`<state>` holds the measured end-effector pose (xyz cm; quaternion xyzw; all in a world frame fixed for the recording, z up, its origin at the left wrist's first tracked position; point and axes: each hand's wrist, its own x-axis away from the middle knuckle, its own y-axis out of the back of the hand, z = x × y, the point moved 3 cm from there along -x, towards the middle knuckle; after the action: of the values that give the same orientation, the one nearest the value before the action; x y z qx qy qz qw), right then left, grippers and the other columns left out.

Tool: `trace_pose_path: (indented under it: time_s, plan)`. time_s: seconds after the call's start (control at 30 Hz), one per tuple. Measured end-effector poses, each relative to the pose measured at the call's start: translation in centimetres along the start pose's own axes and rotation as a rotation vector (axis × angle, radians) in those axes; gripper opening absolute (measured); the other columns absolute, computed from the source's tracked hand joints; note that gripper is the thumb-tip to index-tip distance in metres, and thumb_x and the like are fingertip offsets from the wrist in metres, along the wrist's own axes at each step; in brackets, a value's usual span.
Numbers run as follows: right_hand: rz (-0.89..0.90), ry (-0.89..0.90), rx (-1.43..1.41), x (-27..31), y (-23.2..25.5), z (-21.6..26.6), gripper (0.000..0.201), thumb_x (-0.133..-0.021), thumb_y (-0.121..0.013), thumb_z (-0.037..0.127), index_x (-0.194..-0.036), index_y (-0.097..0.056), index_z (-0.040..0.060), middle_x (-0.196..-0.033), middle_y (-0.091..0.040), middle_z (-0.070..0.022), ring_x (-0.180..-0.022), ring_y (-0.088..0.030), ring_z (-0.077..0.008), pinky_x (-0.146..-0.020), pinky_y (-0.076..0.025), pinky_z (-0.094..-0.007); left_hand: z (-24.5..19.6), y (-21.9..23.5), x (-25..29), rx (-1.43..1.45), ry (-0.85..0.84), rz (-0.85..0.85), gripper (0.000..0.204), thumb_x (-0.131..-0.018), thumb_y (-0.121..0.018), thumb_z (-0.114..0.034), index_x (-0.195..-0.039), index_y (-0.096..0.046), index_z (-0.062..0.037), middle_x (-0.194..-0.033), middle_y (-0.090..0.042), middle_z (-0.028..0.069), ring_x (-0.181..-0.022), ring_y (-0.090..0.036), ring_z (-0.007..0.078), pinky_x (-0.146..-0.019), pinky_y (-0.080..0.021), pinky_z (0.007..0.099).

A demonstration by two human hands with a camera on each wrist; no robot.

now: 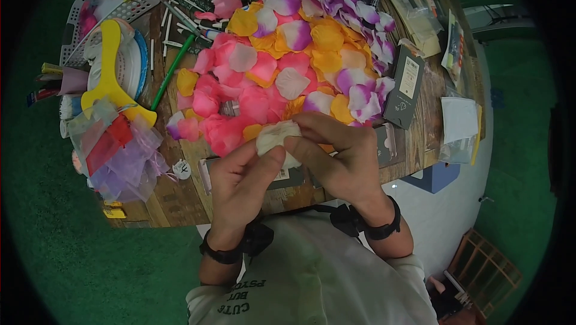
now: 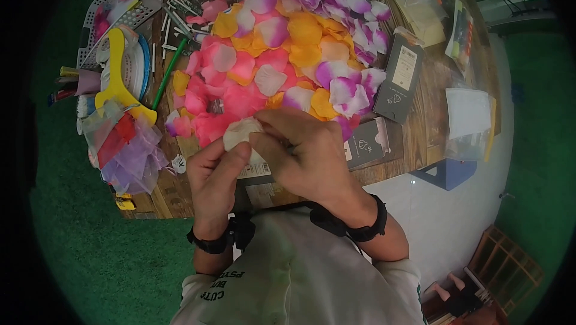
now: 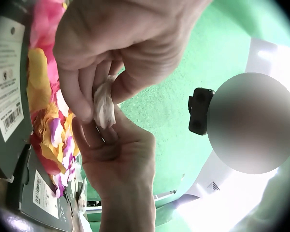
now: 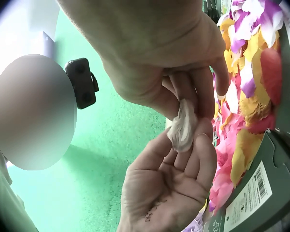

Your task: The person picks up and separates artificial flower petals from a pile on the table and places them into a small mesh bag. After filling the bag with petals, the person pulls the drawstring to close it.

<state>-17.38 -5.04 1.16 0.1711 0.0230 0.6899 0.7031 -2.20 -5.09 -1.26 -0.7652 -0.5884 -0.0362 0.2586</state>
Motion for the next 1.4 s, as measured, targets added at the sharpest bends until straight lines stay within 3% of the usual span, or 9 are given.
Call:
trace_pose_path:
  time_s: [0.13,0.2,0.3,0.53,0.8,0.9,1.13,1.33,1.4]
  plan:
    - [-0.117,0.069,0.055,-1.6,0.5,-0.3,0.025,-0.076,-0.065,0.004,-0.099,-0.062,-0.0051,-0.09,-0.066,-0.0151,-0.084,-0.063,-0.0176,-0.076,-0.049,-0.0292,0.1,0.6,-0.1,-0.01,-0.047,-0.07,0.024,-0.088,-0.058,-0.006,-0.108,-0.06,0.0056,-0.091,-0.063,0.0019,-0.082,-0.055,0.0048,-0.072,-0.044,0.0189]
    - [-0.447,0.539,0.723,-3.0,1.0,-0.3,0.021,-0.07,-0.067,0.012,-0.086,-0.064,-0.002,-0.098,-0.06,-0.0187,-0.097,-0.056,-0.0321,-0.086,-0.041,-0.0483,-0.3,0.6,-0.1,0.024,-0.07,-0.163,0.022,-0.087,-0.059,-0.005,-0.106,-0.061,0.0056,-0.09,-0.064,0.0017,-0.08,-0.055,0.0041,-0.071,-0.044,0.0188]
    - [-0.433,0.426,0.835,-4.5,1.0,-1.8,0.021,-0.066,-0.067,0.013,-0.081,-0.066,-0.0016,-0.112,-0.055,-0.02,-0.113,-0.043,-0.0369,-0.097,-0.025,-0.057,-0.1,1.2,0.1,-0.006,-0.108,-0.126,0.023,-0.086,-0.059,-0.004,-0.107,-0.061,0.0059,-0.091,-0.064,0.0026,-0.08,-0.056,0.0048,-0.072,-0.044,0.0194]
    - [-0.397,0.431,0.827,-5.5,0.6,-3.1,0.014,-0.067,-0.066,0.014,-0.076,-0.071,0.004,-0.117,-0.056,-0.0171,-0.118,-0.043,-0.0376,-0.101,-0.024,-0.0547,-0.3,1.3,0.3,-0.026,-0.11,-0.105,0.023,-0.085,-0.059,-0.002,-0.107,-0.061,0.0062,-0.095,-0.065,0.0053,-0.084,-0.058,0.0074,-0.077,-0.046,0.0218]
    - [-0.313,0.583,0.558,-3.4,2.5,0.3,0.012,-0.064,-0.066,0.002,-0.075,-0.07,0.0015,-0.112,-0.061,-0.0141,-0.115,-0.05,-0.0354,-0.102,-0.029,-0.0527,-1.8,1.0,-0.4,-0.286,-0.382,0.052,0.033,-0.074,-0.056,0.01,-0.107,-0.06,0.0087,-0.125,-0.051,0.0237,-0.115,-0.051,0.0251,-0.093,-0.041,0.0307]
    - [-0.088,0.704,0.669,-2.3,2.5,3.1,0.011,-0.063,-0.065,-0.002,-0.073,-0.067,-0.0009,-0.108,-0.062,-0.0124,-0.111,-0.054,-0.0333,-0.1,-0.032,-0.0526,-2.4,1.0,-0.8,-0.457,-0.523,0.107,0.033,-0.071,-0.057,0.01,-0.104,-0.062,0.0069,-0.124,-0.052,0.0229,-0.111,-0.055,0.0245,-0.09,-0.043,0.0302]
    - [-0.007,0.848,0.607,-1.4,1.9,3.8,0.016,-0.063,-0.066,-0.001,-0.079,-0.065,-0.0013,-0.107,-0.062,-0.012,-0.105,-0.058,-0.0317,-0.098,-0.034,-0.0532,-2.9,0.2,-0.4,-0.619,-0.409,0.141,0.031,-0.072,-0.057,0.007,-0.102,-0.063,0.0055,-0.114,-0.059,0.0168,-0.097,-0.061,0.0196,-0.082,-0.047,0.028]
    - [-0.078,0.434,0.114,-1.1,1.2,2.0,0.024,-0.07,-0.07,0.004,-0.093,-0.067,-0.0015,-0.109,-0.062,-0.0164,-0.106,-0.058,-0.0271,-0.092,-0.043,-0.0393,-1.3,1.4,0.1,-0.184,-0.315,0.026,0.029,-0.075,-0.057,0.006,-0.104,-0.062,0.0074,-0.111,-0.06,0.0162,-0.097,-0.059,0.0179,-0.082,-0.047,0.0281]
    - [0.05,-0.031,-0.427,-1.1,0.7,0.7,0.023,-0.077,-0.067,0.004,-0.099,-0.066,-0.0037,-0.11,-0.062,-0.0172,-0.104,-0.058,-0.0228,-0.089,-0.045,-0.0319,-1.1,1.5,0.1,-0.082,-0.316,0.045,0.028,-0.077,-0.058,0.003,-0.105,-0.061,0.0082,-0.111,-0.06,0.0168,-0.099,-0.059,0.0187,-0.084,-0.046,0.0288]
